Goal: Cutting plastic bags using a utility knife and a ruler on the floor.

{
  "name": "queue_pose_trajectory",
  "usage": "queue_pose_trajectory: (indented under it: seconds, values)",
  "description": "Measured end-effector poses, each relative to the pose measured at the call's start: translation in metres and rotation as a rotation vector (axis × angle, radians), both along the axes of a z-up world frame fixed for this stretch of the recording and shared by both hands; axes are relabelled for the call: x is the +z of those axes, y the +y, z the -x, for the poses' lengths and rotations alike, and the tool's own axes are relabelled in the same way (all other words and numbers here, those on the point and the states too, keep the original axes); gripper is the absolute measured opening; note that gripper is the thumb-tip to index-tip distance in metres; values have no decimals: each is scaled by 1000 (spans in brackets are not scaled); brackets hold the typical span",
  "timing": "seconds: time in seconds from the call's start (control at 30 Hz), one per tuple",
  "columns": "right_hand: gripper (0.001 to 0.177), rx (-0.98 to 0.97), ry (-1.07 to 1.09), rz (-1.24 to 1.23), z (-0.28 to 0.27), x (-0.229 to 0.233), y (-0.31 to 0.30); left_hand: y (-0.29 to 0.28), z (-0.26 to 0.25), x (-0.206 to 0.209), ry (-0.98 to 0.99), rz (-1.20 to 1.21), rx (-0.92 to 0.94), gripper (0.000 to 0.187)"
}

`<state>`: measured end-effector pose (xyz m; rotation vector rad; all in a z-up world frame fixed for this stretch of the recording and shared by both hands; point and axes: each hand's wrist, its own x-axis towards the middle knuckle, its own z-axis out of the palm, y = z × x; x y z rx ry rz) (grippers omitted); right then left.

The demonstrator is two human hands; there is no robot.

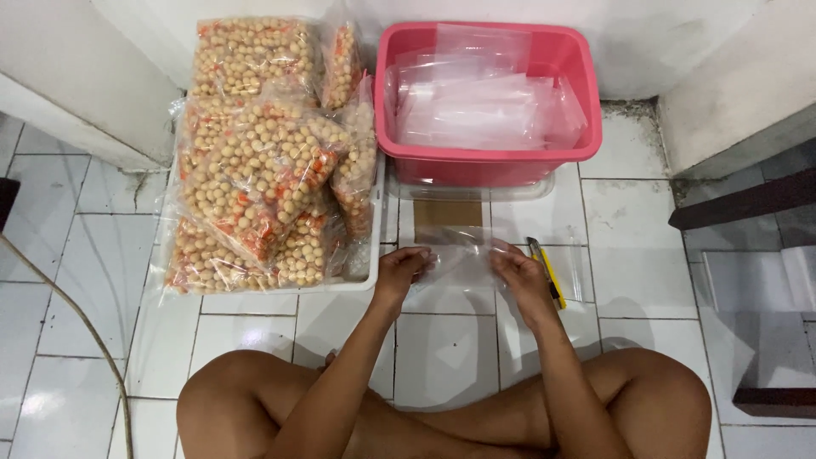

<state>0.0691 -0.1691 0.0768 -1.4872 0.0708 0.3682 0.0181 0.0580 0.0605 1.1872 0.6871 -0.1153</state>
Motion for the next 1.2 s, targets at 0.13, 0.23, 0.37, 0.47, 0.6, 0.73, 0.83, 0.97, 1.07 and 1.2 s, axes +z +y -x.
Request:
queue_pose_trajectory:
  seconds: [0.13,0.23,0.37,0.47,0.6,0.73,0.83,0.97,1.07,1.2]
  values:
    - [22,106,-65,38,-1,-5,1,-2,2,12,3,46,-10,21]
    - [17,113,-74,9,-1,-5,-2,-2,2,8,5,4,-43,17]
    - [19,66,-51,-207,-9,-18,-7,3,-1,-11,11,55,-7,14]
    - [21,26,-43,-296,-11,-22,-15,4,-2,-21,13,113,24,14]
    - [23,38,-33,-274,-9,-9,-10,3,-3,-18,-12,24,-4,13]
    - [31,109,-4,-171,-1,4,-2,-2,-1,3,1,17,23,8]
    - [16,195,-107,41,1,-6,-2,-5,0,-2,-40,-74,-73,2]
    - [15,215,-159,-8,2,3,-1,-8,1,-29,-112,-107,-157,12]
    - [12,223,-204,-101,0,4,-4,3,0,-41,-121,-191,-137,9]
    - [14,148,-245,-206,-1,-12,-7,5,2,-36,-50,-122,-115,12]
